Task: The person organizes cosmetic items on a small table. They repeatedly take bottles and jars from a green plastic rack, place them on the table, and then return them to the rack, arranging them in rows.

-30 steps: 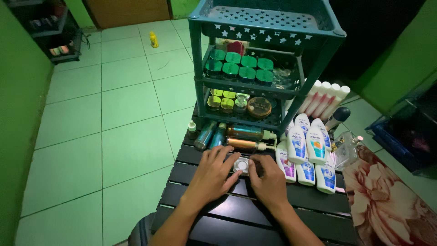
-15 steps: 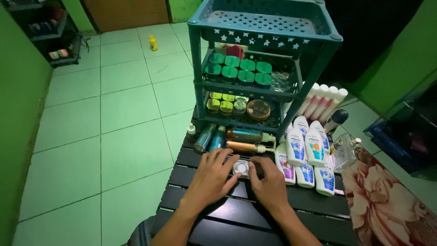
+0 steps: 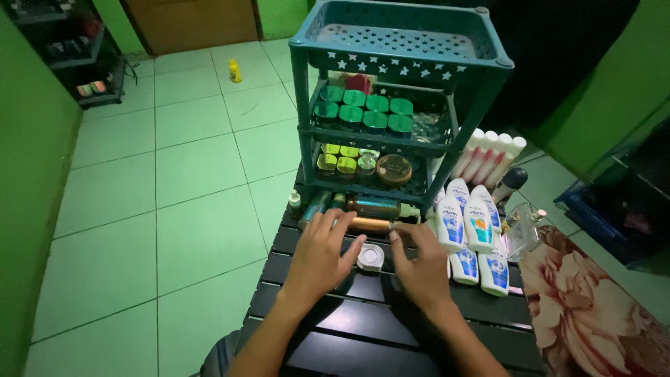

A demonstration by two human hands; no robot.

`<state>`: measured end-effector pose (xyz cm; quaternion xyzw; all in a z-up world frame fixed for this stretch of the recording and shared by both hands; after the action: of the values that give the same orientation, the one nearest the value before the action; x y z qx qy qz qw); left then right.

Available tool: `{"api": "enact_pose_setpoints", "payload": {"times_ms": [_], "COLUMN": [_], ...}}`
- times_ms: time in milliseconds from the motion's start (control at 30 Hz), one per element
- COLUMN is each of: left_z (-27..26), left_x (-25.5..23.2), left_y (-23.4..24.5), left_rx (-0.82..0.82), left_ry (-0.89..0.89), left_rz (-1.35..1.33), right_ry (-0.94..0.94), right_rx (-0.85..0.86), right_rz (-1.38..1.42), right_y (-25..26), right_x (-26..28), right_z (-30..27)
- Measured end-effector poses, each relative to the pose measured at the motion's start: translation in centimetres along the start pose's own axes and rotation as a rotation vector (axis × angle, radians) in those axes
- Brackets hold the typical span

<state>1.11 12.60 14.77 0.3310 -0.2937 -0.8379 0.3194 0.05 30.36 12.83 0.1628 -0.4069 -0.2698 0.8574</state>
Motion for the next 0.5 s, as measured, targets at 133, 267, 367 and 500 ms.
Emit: {"api": "enact_pose_setpoints", "payload": {"times_ms": [133,267,367,500], "left_z": [1.9,4.9,7.0,9.0], "left_x": [-0.4,-0.8,-1.2,-1.4], "left_y": [1.3,2.5,2.7,2.1], "left_rx": [0.004,-0.006,-0.041,-0.131], "left_ry": [-0.018,-0.039,-0.050,-0.126], "left_rz": [0.030,0.048,0.107,0.126], "right_ry": [-0.107,0.034,0.164,0.268], "right_rx": [0.043,-0.037,-0.099,-0.082], "right_rz": [-0.045,-0.075,-0.115,-0.193], "right_y": [1.0,3.0,4.3,3.9], "right_x": [-0.2,1.7,2.8,2.7], "right_z": [1.9,5.2,9.1,13.7]}}
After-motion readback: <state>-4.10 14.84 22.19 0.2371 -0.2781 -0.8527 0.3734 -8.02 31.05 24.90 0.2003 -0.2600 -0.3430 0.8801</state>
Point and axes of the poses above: each hand's wrist, its own z-axis towards the middle knuckle, its own y-axis out of the back of the hand, x = y × z, the point moved 9 cm from there along z, towards the middle knuckle, and after that the axes turned 5 degrees about x, right-handed, at the moved point
